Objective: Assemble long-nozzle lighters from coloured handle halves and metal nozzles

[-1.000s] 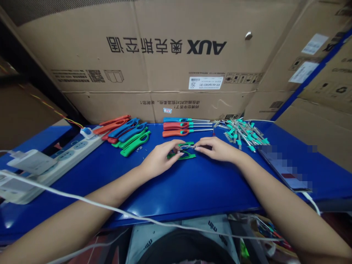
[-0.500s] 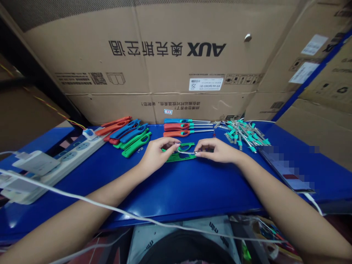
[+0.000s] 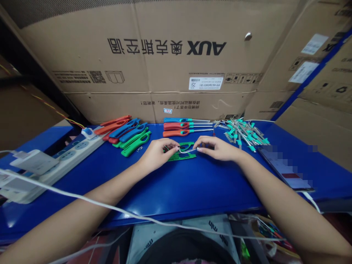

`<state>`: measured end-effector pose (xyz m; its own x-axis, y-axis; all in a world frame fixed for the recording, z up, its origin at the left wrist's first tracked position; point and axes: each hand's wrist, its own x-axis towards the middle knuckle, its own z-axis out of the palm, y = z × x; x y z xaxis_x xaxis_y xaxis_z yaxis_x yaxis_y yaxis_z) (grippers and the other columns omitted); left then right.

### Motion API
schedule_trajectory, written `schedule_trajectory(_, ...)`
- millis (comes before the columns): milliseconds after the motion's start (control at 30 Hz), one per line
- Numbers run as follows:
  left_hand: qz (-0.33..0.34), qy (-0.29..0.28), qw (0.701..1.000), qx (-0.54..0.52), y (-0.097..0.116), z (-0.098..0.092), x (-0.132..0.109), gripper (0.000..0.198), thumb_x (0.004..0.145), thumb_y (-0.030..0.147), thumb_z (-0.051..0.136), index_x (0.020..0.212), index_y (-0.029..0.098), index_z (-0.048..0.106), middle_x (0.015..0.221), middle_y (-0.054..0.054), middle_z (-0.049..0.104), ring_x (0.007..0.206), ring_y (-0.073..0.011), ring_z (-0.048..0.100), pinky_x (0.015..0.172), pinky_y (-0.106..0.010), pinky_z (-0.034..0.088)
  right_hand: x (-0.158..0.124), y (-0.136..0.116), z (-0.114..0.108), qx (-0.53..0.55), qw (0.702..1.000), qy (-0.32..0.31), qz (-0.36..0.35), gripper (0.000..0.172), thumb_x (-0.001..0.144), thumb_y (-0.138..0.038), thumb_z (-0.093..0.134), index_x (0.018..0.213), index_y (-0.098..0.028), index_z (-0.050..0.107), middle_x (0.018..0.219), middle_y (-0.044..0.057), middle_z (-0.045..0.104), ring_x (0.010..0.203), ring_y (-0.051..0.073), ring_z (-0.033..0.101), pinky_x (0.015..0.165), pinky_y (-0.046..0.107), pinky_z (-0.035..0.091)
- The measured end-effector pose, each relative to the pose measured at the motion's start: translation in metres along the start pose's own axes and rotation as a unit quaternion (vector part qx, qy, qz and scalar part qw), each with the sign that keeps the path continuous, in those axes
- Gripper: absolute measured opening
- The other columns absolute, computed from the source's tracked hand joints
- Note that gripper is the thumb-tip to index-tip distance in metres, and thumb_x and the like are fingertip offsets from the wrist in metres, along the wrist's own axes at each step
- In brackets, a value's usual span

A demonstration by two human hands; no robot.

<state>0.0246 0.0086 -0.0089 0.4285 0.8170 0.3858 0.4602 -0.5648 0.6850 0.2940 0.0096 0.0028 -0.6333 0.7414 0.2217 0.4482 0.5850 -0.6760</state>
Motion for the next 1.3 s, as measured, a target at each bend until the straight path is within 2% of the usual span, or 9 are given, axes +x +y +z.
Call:
schedule_trajectory(133,0.002,-0.016,1.0,0.021,0.003,-0.002,-0.001,0.02,0.087,0.033,0.063,0.09,0.018,0.075,0.086,-0.004,0.076,0.073,-0.016,0.068,0.065,-0.026,0.052,0.0,0.002,0.001,0.019,1.0,0.0,0.018,0.019,0.096,-0.034,0.054,0.105,-0.019,0.062,0.1,0.005,0.066,0.079,0.015,0.057,0.075,0.03,0.048)
schedule_trajectory(400,0.005,-0.053,0.997,0.062,0.003,-0.003,-0.002,0.016,0.088,0.03,0.062,0.089,0.018,0.073,0.083,-0.003,0.074,0.072,-0.0164,0.067,0.067,-0.027,0.052,-0.001,-0.003,-0.002,0.034,0.999,-0.02,0.001,0.016,0.096,-0.033,0.053,0.098,-0.019,0.061,0.096,0.004,0.065,0.082,0.015,0.058,0.077,0.03,0.049)
schedule_trajectory(533,0.017,-0.074,0.991,0.113,0.003,-0.005,-0.002,0.014,0.089,0.027,0.061,0.088,0.018,0.072,0.085,-0.004,0.072,0.074,-0.0169,0.066,0.068,-0.028,0.051,-0.003,-0.001,0.0,0.009,1.0,-0.03,0.002,0.019,0.095,-0.031,0.055,0.11,-0.02,0.059,0.098,0.004,0.064,0.08,0.014,0.056,0.073,0.029,0.048)
schedule_trajectory(667,0.021,-0.092,0.981,0.172,0.001,-0.006,-0.003,0.012,0.089,0.023,0.059,0.089,0.018,0.069,0.089,-0.005,0.07,0.079,-0.0185,0.065,0.069,-0.029,0.05,-0.002,0.005,0.004,0.014,0.999,-0.031,0.021,0.031,0.091,-0.028,0.06,0.12,-0.02,0.055,0.099,0.004,0.065,0.084,0.015,0.059,0.078,0.031,0.051)
schedule_trajectory(800,0.036,-0.096,0.97,0.221,0.002,-0.008,-0.005,0.013,0.091,0.022,0.056,0.091,0.019,0.068,0.091,-0.005,0.069,0.083,-0.0198,0.066,0.07,-0.029,0.049,0.0,0.008,0.005,0.007,0.998,-0.018,0.054,0.022,0.087,-0.034,0.066,0.102,-0.018,0.064,0.093,0.005,0.068,0.081,0.015,0.061,0.077,0.032,0.054)
schedule_trajectory(900,0.04,-0.096,0.962,0.252,0.004,-0.01,-0.005,0.014,0.092,0.023,0.055,0.092,0.02,0.069,0.092,-0.005,0.069,0.085,-0.0211,0.066,0.069,-0.03,0.049,0.001,0.009,0.004,-0.008,0.999,-0.019,0.048,0.02,0.086,-0.036,0.067,0.092,-0.017,0.067,0.091,0.005,0.069,0.08,0.016,0.063,0.076,0.033,0.054)
schedule_trajectory(1100,0.045,-0.102,0.949,0.296,0.007,-0.011,-0.006,0.017,0.093,0.023,0.054,0.093,0.021,0.07,0.097,-0.006,0.07,0.094,-0.0244,0.066,0.074,-0.032,0.05,0.0,0.007,0.003,-0.021,0.998,-0.035,0.044,0.018,0.086,-0.034,0.067,0.093,-0.017,0.069,0.088,0.005,0.07,0.078,0.016,0.064,0.074,0.032,0.054)
schedule_trajectory(1300,0.045,-0.099,0.945,0.31,0.006,-0.01,-0.006,0.018,0.094,0.022,0.053,0.095,0.021,0.071,0.1,-0.006,0.07,0.095,-0.0246,0.067,0.071,-0.031,0.05,0.0,0.009,0.001,-0.061,0.997,-0.042,0.024,0.017,0.091,-0.032,0.061,0.089,-0.018,0.071,0.091,0.006,0.07,0.083,0.018,0.064,0.077,0.033,0.051)
